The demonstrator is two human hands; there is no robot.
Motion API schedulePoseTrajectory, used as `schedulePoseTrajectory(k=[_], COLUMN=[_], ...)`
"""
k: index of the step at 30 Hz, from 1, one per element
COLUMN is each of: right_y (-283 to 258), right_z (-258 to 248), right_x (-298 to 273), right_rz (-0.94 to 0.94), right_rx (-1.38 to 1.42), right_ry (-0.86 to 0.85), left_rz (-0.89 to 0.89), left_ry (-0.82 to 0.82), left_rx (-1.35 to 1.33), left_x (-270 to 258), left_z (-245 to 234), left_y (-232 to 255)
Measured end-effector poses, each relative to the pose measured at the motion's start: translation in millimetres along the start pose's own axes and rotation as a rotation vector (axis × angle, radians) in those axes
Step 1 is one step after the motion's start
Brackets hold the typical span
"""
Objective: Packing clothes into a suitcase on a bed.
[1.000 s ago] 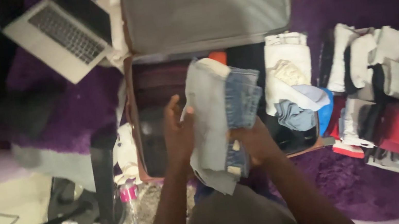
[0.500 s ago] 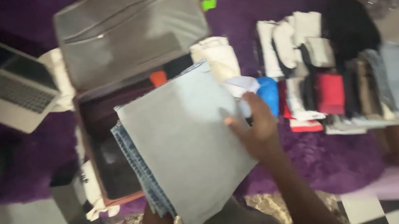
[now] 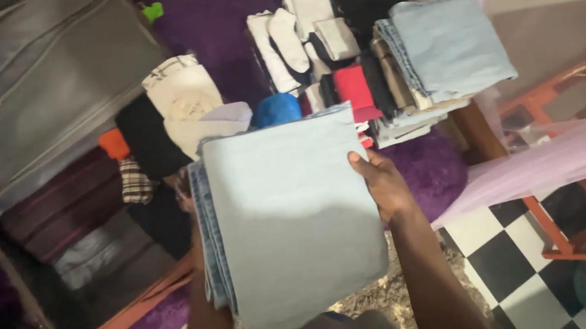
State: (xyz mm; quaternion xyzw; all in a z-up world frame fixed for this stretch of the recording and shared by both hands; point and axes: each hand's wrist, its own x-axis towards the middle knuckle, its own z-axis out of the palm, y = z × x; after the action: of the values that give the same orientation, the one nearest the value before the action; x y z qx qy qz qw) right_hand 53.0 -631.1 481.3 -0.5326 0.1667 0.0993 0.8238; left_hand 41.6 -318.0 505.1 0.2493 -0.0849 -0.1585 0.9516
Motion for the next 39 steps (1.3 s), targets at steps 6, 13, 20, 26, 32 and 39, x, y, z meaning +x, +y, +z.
schedulePoseTrajectory(k=[6, 13, 20, 26, 32, 39], right_y=[-31.6, -9.8, -95.5, -51.6, -60.4, -120.4], right_z=[-10.4, -103.4, 20.0, 10.4, -17.0, -98.4], right_x=[-8.4, 81.2, 47.9, 54.5, 70.6, 82.0], right_rz=[-0.027, -0.379, -0.17, 0.111, 0.138, 0.119], right_rx=[-0.017, -0.22, -0.214, -0.718, -0.622, -0.775], right_ry=[0.101, 0.242, 0.19, 0.07, 0.128, 0.146], left_rz=[-0.471, -0.438, -0.387, -0.253, -0.282, -0.261], left_ry=[0.3, 0.188, 0.236, 0.476, 0.629, 0.458], left_rx=[0.638, 0.479, 0.521, 0.274, 0.24, 0.116], left_x=[11.0, 46.8, 62.7, 75.9, 96.1, 147.6], left_z=[-46.1, -45.0, -76.6, -76.9, -58.9, 13.7], left_y=[-13.8, -8.4, -2.5, -10.5, -39.7, -107.8])
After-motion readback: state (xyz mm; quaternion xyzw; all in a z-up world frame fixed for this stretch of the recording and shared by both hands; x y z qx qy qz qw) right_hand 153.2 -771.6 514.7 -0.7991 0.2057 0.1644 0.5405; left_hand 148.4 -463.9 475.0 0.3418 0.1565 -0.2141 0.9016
